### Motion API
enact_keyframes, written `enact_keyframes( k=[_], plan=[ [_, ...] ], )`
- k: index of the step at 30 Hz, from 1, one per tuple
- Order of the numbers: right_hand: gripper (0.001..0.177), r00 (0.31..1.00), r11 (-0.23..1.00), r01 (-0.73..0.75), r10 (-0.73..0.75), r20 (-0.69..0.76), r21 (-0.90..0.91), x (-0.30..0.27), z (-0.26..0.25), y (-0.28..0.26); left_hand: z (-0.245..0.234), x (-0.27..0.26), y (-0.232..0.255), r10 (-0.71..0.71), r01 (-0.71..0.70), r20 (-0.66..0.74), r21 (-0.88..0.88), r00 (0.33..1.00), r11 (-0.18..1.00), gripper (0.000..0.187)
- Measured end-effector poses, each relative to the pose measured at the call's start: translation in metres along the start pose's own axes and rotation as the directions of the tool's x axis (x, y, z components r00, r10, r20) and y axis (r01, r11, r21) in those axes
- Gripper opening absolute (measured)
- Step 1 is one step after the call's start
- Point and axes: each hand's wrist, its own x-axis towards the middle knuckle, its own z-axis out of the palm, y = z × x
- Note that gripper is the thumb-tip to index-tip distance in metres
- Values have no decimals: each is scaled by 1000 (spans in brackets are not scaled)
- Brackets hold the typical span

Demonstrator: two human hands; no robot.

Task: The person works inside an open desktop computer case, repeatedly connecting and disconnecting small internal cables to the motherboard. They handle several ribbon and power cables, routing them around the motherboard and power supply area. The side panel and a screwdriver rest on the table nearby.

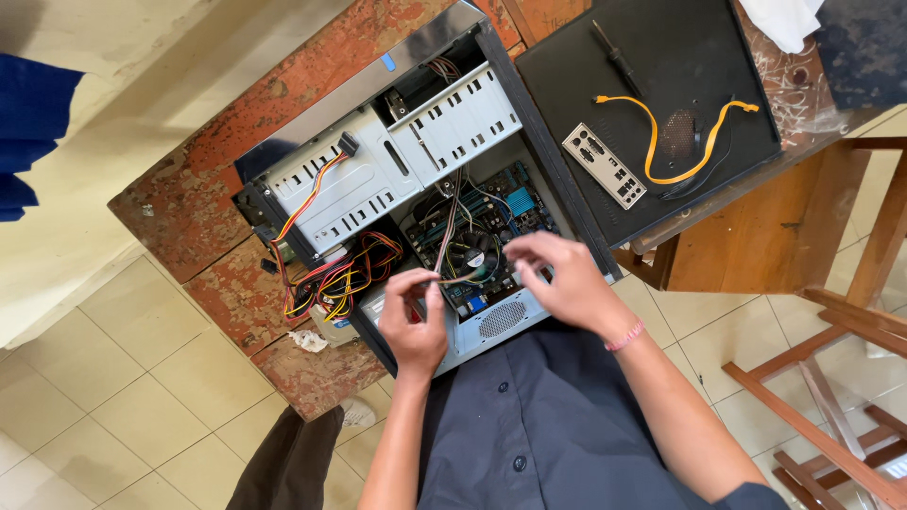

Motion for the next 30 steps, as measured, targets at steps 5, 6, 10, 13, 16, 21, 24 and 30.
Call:
enact_keyframes(
  k=[5,6,10,13,16,21,24,30],
  plan=[
    [30,992,992,-122,120,-46,-44,44,33,35,2,6,-9,-132,96,-189,-189,973,977,10],
    [35,984,984,-176,175,-34,-24,52,41,38,1,8,-13,-175,124,-202,-244,964,962,10],
    [45,973,974,-225,226,43,-34,75,62,43,-2,6,-4,-234,211,-101,-198,967,957,14],
    [15,967,968,-252,252,-25,9,74,83,69,-8,7,7,-71,70,22,11,997,997,13],
    [19,906,909,-400,411,-98,116,67,73,79,-7,11,12,81,-105,155,156,985,982,12],
    [24,874,876,-429,464,-142,222,60,53,90,0,-3,-17,222,-355,326,437,919,826,8],
    [31,905,918,-389,395,-154,69,57,49,74,8,-6,-26,229,-415,363,603,903,681,7],
    [38,996,973,-36,16,-86,-229,57,67,60,16,-3,-18,156,-374,346,766,925,523,8]
  ],
)
